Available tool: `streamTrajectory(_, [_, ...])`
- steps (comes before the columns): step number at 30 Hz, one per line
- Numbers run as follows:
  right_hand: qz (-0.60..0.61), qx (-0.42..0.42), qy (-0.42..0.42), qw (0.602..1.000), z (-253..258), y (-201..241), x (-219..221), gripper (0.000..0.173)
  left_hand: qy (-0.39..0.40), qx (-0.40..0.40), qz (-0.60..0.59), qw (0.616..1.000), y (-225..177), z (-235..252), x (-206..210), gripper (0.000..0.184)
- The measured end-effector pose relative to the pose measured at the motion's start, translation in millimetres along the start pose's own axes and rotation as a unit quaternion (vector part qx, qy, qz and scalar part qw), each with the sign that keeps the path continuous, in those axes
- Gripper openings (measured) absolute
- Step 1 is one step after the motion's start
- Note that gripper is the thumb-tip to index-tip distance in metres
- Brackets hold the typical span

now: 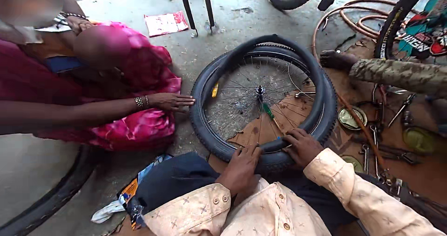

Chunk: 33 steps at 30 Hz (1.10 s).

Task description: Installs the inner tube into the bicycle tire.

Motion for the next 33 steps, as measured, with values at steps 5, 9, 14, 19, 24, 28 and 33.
streamTrajectory(5, [0.027,-0.002,0.083,0.996,5.1,41.4,10.1,0.056,-0.001,-0.060,0.078,0.995,-2.4,12.4,18.3,0.069])
streamTrajectory(9, [0.017,0.018,0.148,0.989,2.1,54.3,14.5,0.076,0.014,-0.093,0.119,0.988,-5.5,14.0,23.3,0.068])
streamTrajectory(14, [-0.054,0.009,0.206,0.977,9.9,51.6,20.9,0.092,-0.021,-0.082,0.168,0.982,-12.5,23.7,29.0,0.071])
streamTrajectory(19, [-0.063,-0.042,0.324,0.943,29.5,60.3,-5.3,0.071,0.015,-0.069,0.115,0.991,-7.9,30.1,22.3,0.067])
streamTrajectory(24, [-0.114,0.015,0.456,0.883,43.6,78.2,-11.4,0.040,0.033,-0.049,0.067,0.996,-12.0,23.3,28.3,0.081])
streamTrajectory(28, [0.028,-0.007,0.417,0.908,47.7,58.6,-20.9,0.051,0.015,0.007,0.042,0.999,-7.5,22.3,34.8,0.087])
streamTrajectory(33, [0.017,0.089,0.064,0.994,38.3,-32.9,-32.7,0.030,0.032,0.010,0.092,0.995,-3.0,25.7,29.2,0.084])
Point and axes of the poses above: each hand's wrist, its own z-axis towards the middle knuckle, its own x-axis out of the palm, y = z × x, the point moved 1 cm from there along z, towards the middle knuckle, and after that the axes turned 4 degrees about -z, right-handed, at the moved point
